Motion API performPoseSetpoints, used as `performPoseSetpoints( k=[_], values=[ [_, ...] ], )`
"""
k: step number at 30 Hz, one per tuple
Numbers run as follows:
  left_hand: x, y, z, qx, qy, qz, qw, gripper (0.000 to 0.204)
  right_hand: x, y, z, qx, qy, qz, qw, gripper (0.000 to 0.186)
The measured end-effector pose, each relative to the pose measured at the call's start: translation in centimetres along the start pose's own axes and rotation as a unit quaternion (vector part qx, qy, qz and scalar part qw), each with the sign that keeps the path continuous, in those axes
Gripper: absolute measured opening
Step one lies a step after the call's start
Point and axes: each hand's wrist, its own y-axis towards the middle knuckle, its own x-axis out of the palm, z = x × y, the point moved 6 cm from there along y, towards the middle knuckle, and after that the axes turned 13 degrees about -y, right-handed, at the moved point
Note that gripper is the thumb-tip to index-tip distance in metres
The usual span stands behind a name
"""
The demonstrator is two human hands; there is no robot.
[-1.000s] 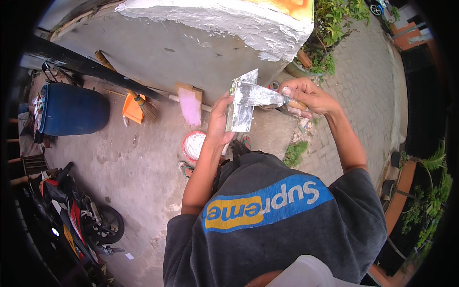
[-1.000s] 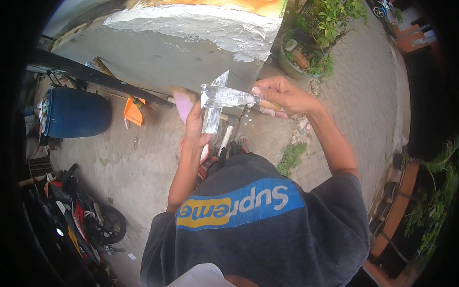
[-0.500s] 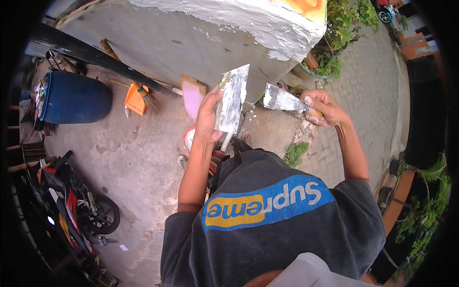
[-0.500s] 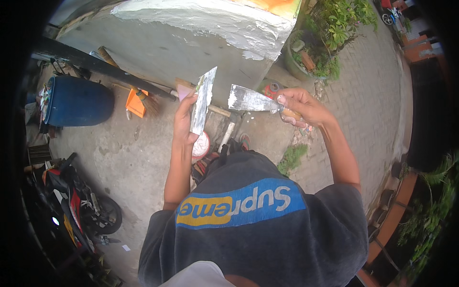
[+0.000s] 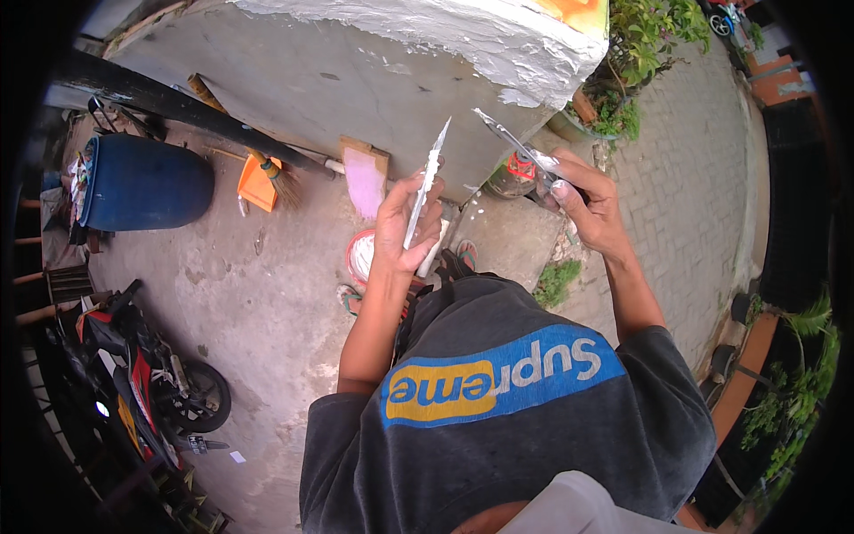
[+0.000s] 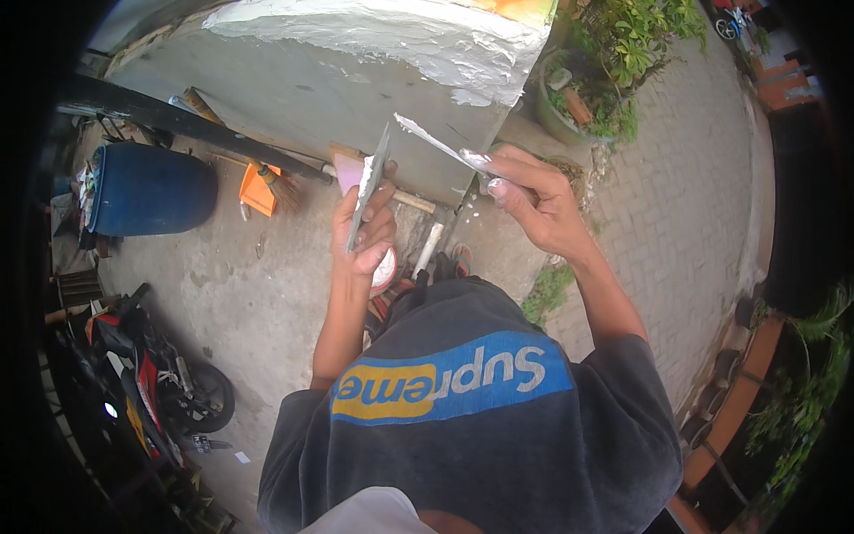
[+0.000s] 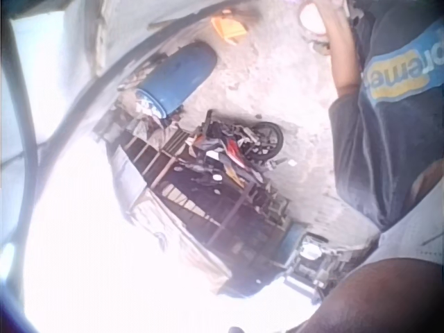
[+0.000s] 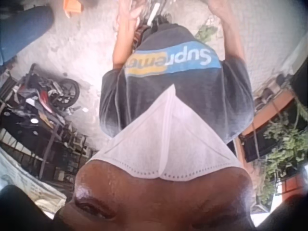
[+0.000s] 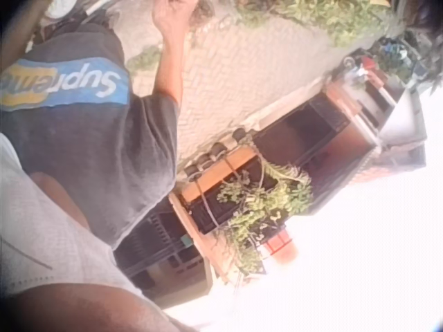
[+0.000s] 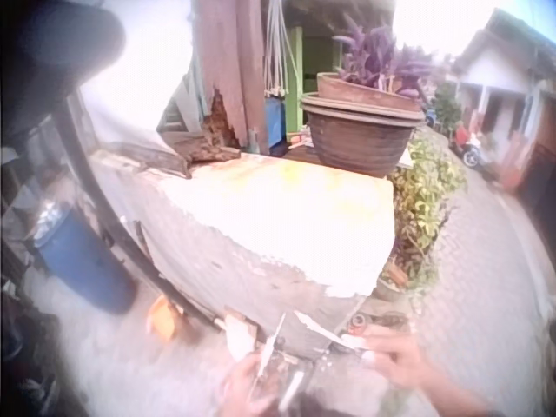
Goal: The person uses a trowel and a putty knife to scoop white plaster from a bucket and apply it to a vertical wall surface. They repeatedly smooth and spread the material along the wall edge, occasionally scraping excess back onto the trowel.
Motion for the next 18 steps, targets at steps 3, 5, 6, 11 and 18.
performPoseSetpoints(
  k=[3,5,6,11,18],
  values=[
    [1.3,0.0,-1.4,-0.051,-0.096,-0.05,0.993,0.021,1.6,1.0,-2.9,-0.142,-0.211,0.106,0.961,0.033],
    [1.7,-0.3,-2.0,-0.069,-0.153,-0.094,0.981,0.023,2.9,1.0,-2.3,-0.16,-0.277,0.132,0.938,0.044],
    [1.9,-0.4,-2.1,-0.077,-0.181,-0.115,0.974,0.025,3.4,0.8,-2.3,-0.174,-0.298,0.143,0.928,0.044],
    [1.7,-0.9,-0.7,-0.052,-0.219,-0.134,0.965,0.032,4.1,-1.5,0.4,-0.154,-0.329,0.09,0.927,0.038],
    [0.0,-0.8,0.6,-0.019,-0.192,-0.141,0.971,0.034,3.6,-1.0,-1.2,0.051,0.162,-0.025,0.985,0.025]
  ],
)
